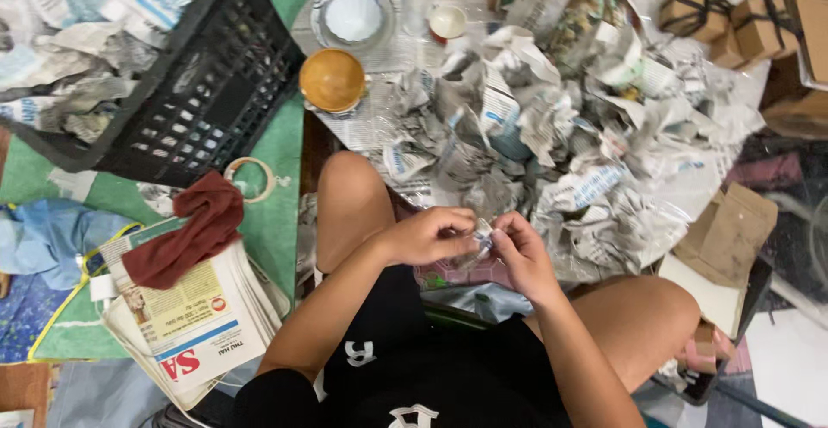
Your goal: The person sits cross-legged and repeatedly wraps small items with newspaper sheets. They fold the paper around each item, then place the wrapped bundle into a black plastic crate. The process is repeated for several items throughout the clip.
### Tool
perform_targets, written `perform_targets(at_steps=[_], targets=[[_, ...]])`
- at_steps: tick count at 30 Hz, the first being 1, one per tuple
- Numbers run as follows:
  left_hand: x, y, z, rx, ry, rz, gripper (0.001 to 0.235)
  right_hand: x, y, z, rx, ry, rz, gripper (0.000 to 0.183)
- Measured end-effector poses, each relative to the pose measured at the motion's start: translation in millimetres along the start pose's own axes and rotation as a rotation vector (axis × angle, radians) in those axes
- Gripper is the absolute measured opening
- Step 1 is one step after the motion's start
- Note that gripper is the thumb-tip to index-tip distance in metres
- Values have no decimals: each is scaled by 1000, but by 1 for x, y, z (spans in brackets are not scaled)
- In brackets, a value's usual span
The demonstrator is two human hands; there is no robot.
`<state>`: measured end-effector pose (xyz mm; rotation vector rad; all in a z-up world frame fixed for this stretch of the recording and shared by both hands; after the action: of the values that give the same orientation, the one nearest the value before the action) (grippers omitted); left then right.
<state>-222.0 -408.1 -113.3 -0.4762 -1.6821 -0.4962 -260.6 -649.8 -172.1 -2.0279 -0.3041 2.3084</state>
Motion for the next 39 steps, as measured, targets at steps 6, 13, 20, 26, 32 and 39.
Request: perform_targets(at_steps=[6, 13, 20, 26, 32, 39], targets=[[-85, -19, -23, 192, 66, 244, 26, 6, 17, 28, 90, 124, 119, 6], [-88, -15, 0, 405, 183, 95, 21, -28, 5, 25, 124, 1, 400, 45], [-70, -14, -3, 561, 138, -75, 16, 1, 3, 21, 97, -149, 246, 27], [-65, -7, -2, 559, -149, 141, 13, -8, -5, 17, 163, -129, 138, 36], [-91, -9, 9, 698, -29, 283, 11, -8, -4, 13, 262, -144, 114, 64], [-107, -15, 16, 1070, -108, 57, 14, 26, 0, 36, 379, 489, 272, 33]])
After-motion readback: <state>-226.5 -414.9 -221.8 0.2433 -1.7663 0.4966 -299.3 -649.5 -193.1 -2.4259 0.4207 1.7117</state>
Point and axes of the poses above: each hand's wrist, its own z-axis away from the middle knuckle, its own y-axis out of the back of the hand, x = y × z, the point moved 1 cm from there along -z, towards the middle knuckle, and after that the axes turned 13 degrees about x, right-handed, at the moved point
